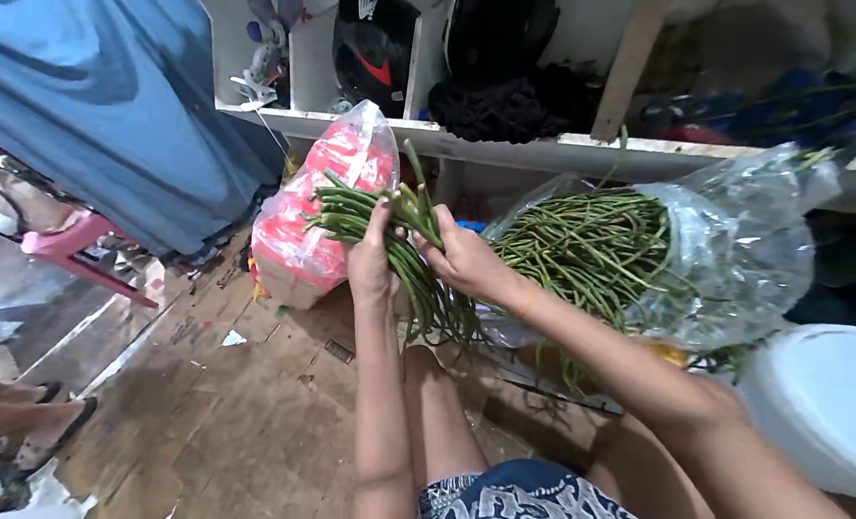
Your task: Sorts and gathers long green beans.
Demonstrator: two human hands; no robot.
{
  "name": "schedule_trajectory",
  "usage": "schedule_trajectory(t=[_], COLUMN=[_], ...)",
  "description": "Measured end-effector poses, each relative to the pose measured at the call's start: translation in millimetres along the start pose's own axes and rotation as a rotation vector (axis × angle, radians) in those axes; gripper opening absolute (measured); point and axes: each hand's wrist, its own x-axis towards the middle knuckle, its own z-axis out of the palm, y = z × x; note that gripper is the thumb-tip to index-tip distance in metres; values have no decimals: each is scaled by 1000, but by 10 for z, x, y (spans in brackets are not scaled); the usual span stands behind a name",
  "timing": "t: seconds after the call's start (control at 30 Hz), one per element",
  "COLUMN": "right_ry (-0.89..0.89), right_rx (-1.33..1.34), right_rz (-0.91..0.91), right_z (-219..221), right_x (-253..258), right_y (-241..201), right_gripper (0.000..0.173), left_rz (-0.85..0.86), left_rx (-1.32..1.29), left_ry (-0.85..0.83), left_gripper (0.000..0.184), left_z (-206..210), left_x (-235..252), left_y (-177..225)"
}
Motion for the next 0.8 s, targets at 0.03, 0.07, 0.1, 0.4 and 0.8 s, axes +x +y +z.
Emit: schedule_trajectory(t=[0.03,0.07,0.1,0.4,0.8], right_ry=[14,37,65,218,103], right_rx=[-44,-46,-7,94,684], right_rz=[-26,-46,-50,-48,96], right_z=[14,29,42,27,-45], right_x=[-10,-24,-44,-142,-157], right_y=[21,44,61,83,26], right_gripper=[34,33,33,35,31], left_rz=[3,16,33,160,-94], left_rx=[16,4,-31,-98,-37], left_ry=[-22,-56,-89,-119,-100], left_gripper=[26,25,25,26,22], left_z=[-5,-12,-16,-25,286], left_x=[-33,-45,-45,-65,-256], left_y=[-10,-25,-39,-10,-57])
